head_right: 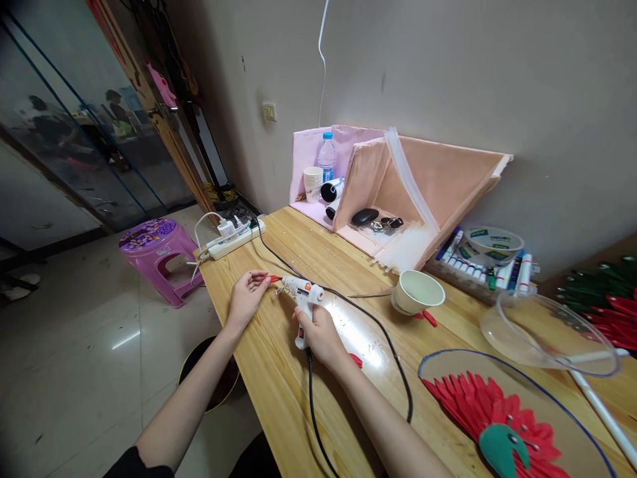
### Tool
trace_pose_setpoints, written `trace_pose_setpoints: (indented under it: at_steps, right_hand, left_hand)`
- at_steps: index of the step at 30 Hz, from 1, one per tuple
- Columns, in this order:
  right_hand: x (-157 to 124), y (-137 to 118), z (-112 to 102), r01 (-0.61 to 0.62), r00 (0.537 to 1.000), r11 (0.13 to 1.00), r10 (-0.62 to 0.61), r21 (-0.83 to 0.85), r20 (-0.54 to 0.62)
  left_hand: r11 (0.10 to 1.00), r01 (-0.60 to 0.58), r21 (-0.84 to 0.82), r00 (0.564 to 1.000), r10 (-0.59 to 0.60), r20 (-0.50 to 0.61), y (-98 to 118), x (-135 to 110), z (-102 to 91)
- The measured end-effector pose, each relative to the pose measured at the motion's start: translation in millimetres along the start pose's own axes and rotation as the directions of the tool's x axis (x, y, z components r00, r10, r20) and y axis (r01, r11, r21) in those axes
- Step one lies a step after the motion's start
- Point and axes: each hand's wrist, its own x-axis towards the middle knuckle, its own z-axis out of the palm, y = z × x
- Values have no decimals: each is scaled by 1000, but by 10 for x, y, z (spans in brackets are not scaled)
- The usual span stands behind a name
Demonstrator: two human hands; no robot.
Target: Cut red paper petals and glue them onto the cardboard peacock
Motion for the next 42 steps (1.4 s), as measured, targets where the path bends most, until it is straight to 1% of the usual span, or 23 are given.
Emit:
trace_pose_setpoints:
  at_steps: [4,16,29,33,39,42]
  right_hand:
    - [-1,-5,-7,-11,1000,1000,11,1,24]
    - [-4,-39,-4,-34,999,999,34,24,11]
    - [12,-31,-3,-26,1000,1000,26,-4,5]
    - [11,-34,-9,-36,999,999,36,-1,16]
    - [15,-52,-18,-37,999,999,37,-11,36]
    - [7,-55,-7,-55,998,998,54,17,44]
  left_hand:
    - [1000,-1,3,1000,1,-1,9,-6,3]
    - [1000,-7,-10,1000,7,5,0,-6,2]
    - [999,-27,-29,1000,27,-16,-42,6,2]
    - [999,-30,-39,999,29,-32,-31,10,1]
    - [998,-21,-57,999,19,-29,-8,0,4]
    - [997,-17,-78,999,14,-29,-5,-2,3]
